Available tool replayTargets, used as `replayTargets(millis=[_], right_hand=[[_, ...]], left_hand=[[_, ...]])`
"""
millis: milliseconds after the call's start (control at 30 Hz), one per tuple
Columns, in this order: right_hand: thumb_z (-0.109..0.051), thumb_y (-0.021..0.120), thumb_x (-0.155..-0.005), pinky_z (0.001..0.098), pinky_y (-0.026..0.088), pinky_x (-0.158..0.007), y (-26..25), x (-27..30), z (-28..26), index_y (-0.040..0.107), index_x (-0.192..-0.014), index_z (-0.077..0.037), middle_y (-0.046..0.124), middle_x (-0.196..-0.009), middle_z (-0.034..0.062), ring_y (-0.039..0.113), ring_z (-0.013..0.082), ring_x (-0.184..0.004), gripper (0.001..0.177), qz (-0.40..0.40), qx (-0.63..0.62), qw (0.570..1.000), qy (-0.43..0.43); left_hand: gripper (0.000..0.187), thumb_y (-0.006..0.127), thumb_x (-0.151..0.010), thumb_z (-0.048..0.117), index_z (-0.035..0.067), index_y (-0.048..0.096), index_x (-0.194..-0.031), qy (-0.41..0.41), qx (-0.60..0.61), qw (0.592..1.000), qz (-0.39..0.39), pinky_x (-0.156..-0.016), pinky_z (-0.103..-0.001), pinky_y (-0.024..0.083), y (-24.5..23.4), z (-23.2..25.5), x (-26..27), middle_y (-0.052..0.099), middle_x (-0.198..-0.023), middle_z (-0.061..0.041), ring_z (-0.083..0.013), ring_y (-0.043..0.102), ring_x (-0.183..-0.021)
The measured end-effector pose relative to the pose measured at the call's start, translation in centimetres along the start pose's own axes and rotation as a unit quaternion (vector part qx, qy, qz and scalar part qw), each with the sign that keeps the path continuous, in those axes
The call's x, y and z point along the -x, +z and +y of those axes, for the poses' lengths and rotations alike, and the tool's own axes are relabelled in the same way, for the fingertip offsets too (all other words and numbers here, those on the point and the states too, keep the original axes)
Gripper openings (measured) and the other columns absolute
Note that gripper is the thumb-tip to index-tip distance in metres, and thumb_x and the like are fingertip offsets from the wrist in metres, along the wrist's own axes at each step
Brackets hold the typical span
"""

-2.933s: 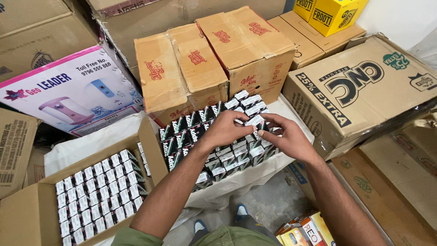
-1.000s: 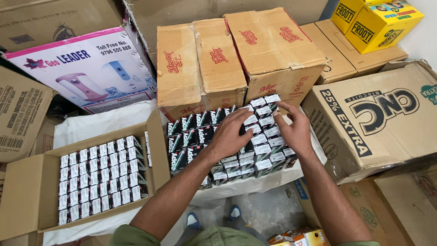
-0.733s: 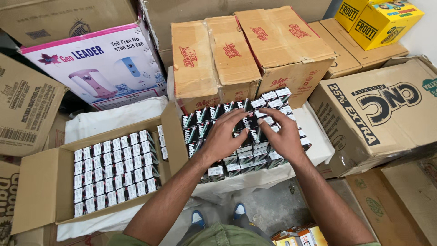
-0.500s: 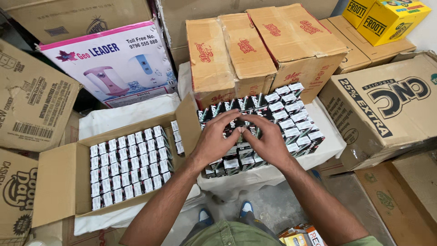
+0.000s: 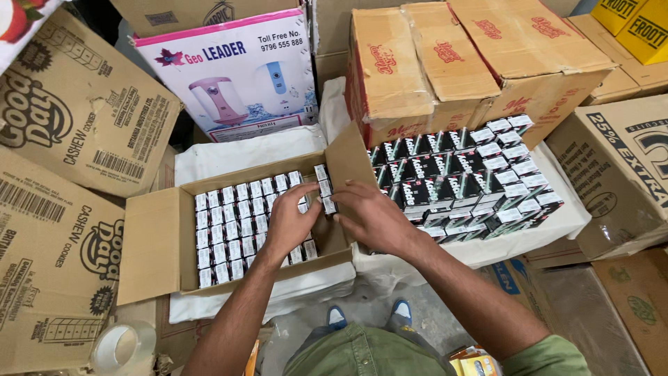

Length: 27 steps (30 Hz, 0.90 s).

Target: The person transfers small rectangular boxes from a large cardboard box to a stack on a table. They pick up the boxes one by one and place them in neat rows, building up a pile. The person continues this process throughout the video.

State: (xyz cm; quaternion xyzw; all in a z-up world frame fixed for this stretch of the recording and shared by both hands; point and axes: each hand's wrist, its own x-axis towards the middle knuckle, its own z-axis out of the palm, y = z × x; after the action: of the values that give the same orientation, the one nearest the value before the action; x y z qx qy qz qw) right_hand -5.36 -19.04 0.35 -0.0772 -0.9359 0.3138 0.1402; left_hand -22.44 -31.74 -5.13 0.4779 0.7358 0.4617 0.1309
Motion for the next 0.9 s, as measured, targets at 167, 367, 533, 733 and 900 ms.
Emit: replayTargets(millis=[167,367,533,733,900], right_hand=[[-0.022,0.074,-0.083,0.0478,0.043,-0.111,7.4,-3.2,4.1,0.074,-0.111,-0.012,0.071,-0.119,0.0077,0.056,0.0351,-0.13,0.03,-0.015,0.239,0.97,-0.046],[-0.026,0.078,-0.079,0.0544,0.036,-0.112,11.9,-5.3,5.3,0.081,-0.098,-0.019,0.071,-0.116,0.0071,0.05,0.037,-0.134,0.021,-0.026,0.403,0.914,-0.046],[-0.024,0.069,-0.087,0.0607,0.02,-0.12,13.5,-6.8,5.9,0.08,-0.108,-0.018,0.056,-0.143,0.0092,0.029,0.0401,-0.149,0.024,-0.086,0.472,0.877,0.01],[-0.024,0.065,-0.091,0.0673,0.016,-0.12,13.6,-7.8,5.5,0.076,-0.116,-0.015,0.053,-0.146,0.012,0.026,0.0411,-0.152,0.029,-0.103,0.499,0.86,0.024],[-0.025,0.063,-0.092,0.0702,0.014,-0.12,14.5,-8.2,6.5,0.076,-0.115,-0.014,0.055,-0.145,0.0116,0.027,0.039,-0.152,0.028,-0.086,0.493,0.866,0.015]], left_hand=[[0.035,0.066,-0.092,0.017,0.003,0.071,-0.124,-0.066,-0.074,0.993,-0.064,-0.109,-0.051,0.046,0.4,-5.6,1.2,0.066,-0.133,-0.018,-0.0384,0.058,-0.13],[0.037,0.064,-0.093,0.027,0.008,0.071,-0.124,-0.111,-0.179,0.969,-0.127,-0.115,-0.066,0.031,2.1,-6.5,1.3,0.048,-0.153,-0.02,-0.0441,0.037,-0.146],[0.054,0.072,-0.086,0.034,0.018,0.062,-0.137,-0.159,-0.234,0.948,-0.149,-0.117,-0.068,0.018,3.7,-7.2,0.7,0.025,-0.165,-0.019,-0.0443,0.015,-0.153],[0.055,0.074,-0.083,0.034,0.017,0.064,-0.134,-0.167,-0.236,0.945,-0.151,-0.118,-0.069,0.013,4.6,-8.4,0.0,0.017,-0.168,-0.017,-0.0436,0.007,-0.156],[0.053,0.073,-0.083,0.031,0.013,0.064,-0.132,-0.163,-0.224,0.95,-0.144,-0.118,-0.07,0.015,5.0,-9.4,0.1,0.018,-0.167,-0.017,-0.0434,0.009,-0.155]])
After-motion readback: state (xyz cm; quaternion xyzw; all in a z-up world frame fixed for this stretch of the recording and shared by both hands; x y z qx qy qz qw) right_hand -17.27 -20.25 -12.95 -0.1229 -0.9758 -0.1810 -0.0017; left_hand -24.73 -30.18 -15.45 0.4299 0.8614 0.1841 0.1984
